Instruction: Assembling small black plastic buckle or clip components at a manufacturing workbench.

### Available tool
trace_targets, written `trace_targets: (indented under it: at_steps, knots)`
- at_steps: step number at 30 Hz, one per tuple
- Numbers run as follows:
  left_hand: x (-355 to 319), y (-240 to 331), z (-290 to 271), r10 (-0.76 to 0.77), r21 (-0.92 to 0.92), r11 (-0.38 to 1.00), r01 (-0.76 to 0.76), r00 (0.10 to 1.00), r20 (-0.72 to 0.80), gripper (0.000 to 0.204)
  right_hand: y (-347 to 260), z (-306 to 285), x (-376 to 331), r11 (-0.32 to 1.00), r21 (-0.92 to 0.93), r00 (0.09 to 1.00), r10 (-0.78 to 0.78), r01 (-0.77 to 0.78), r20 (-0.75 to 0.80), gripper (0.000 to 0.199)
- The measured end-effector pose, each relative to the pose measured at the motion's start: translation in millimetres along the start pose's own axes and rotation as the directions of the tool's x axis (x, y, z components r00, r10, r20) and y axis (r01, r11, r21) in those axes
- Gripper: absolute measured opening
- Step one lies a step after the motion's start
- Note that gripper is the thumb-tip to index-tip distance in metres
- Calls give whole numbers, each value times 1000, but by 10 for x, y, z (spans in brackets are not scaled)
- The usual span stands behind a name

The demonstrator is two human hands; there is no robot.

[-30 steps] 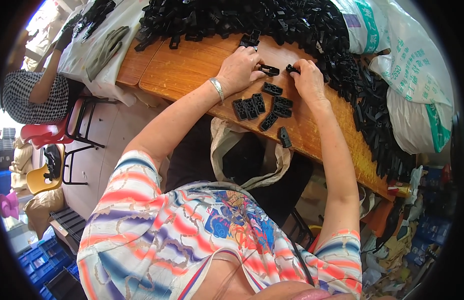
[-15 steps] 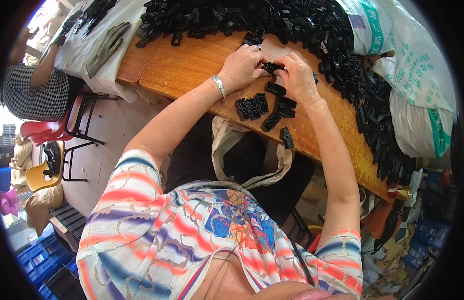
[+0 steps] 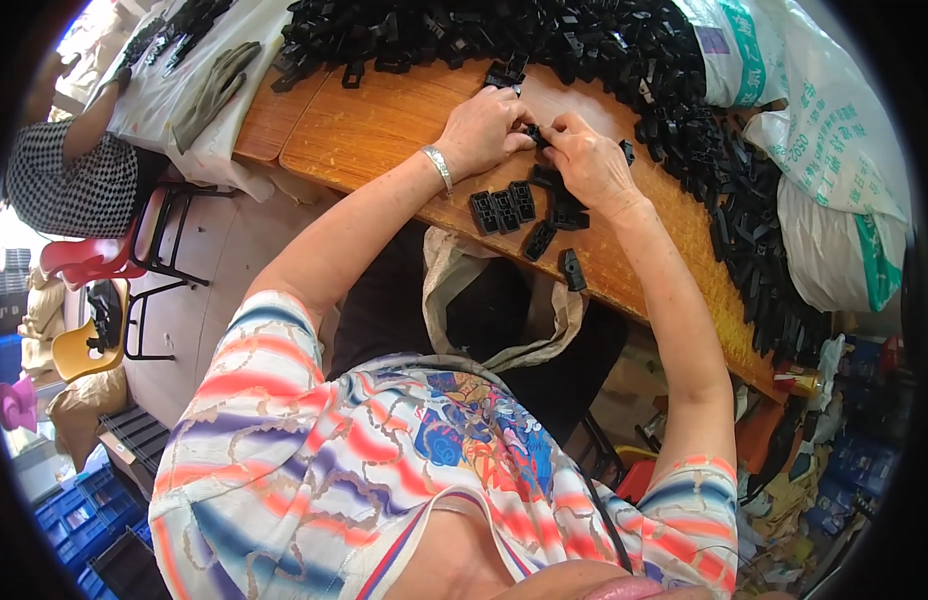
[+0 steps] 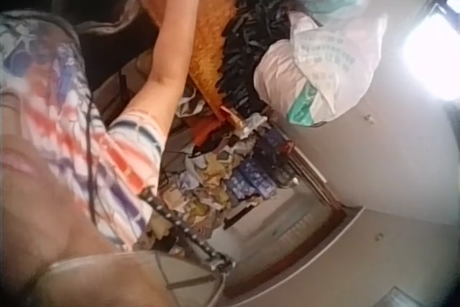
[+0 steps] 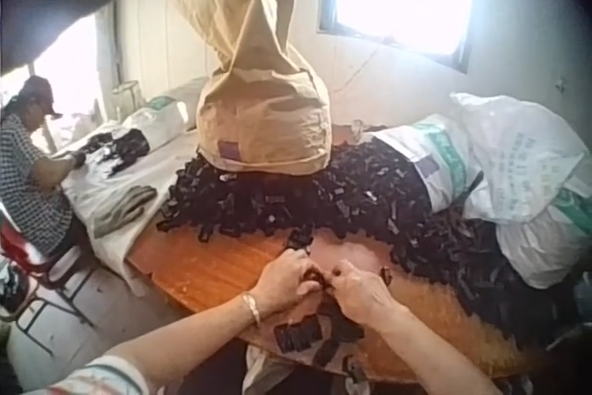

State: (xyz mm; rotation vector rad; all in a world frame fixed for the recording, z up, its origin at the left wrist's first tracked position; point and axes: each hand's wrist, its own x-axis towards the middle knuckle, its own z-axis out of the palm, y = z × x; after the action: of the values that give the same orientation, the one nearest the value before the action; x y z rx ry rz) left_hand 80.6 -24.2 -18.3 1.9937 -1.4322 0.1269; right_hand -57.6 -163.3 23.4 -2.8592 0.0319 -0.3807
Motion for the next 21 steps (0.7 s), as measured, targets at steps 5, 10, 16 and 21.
trace_targets:
  at_steps: [5,10,16,21]
  knots:
    - [-2,9,-69,76,-134,990,-46,971,226,27,205,-29,-109,994,91,996,53,-60,71,21]
    - [39,-168,-242,93,-86,992,-88,995,46,34,446,-239,-353,985,93,972,160,-146,-170,17]
    - [208,-423,-100,22,146,989,10,978,-210,27,614,-208,-366,849,-108,845,488,-518,-216,29]
    - [242,-241,28,-61,-48,997,56,992,-109,15,686,-40,-370,846,-101,847,502,-523,-178,35]
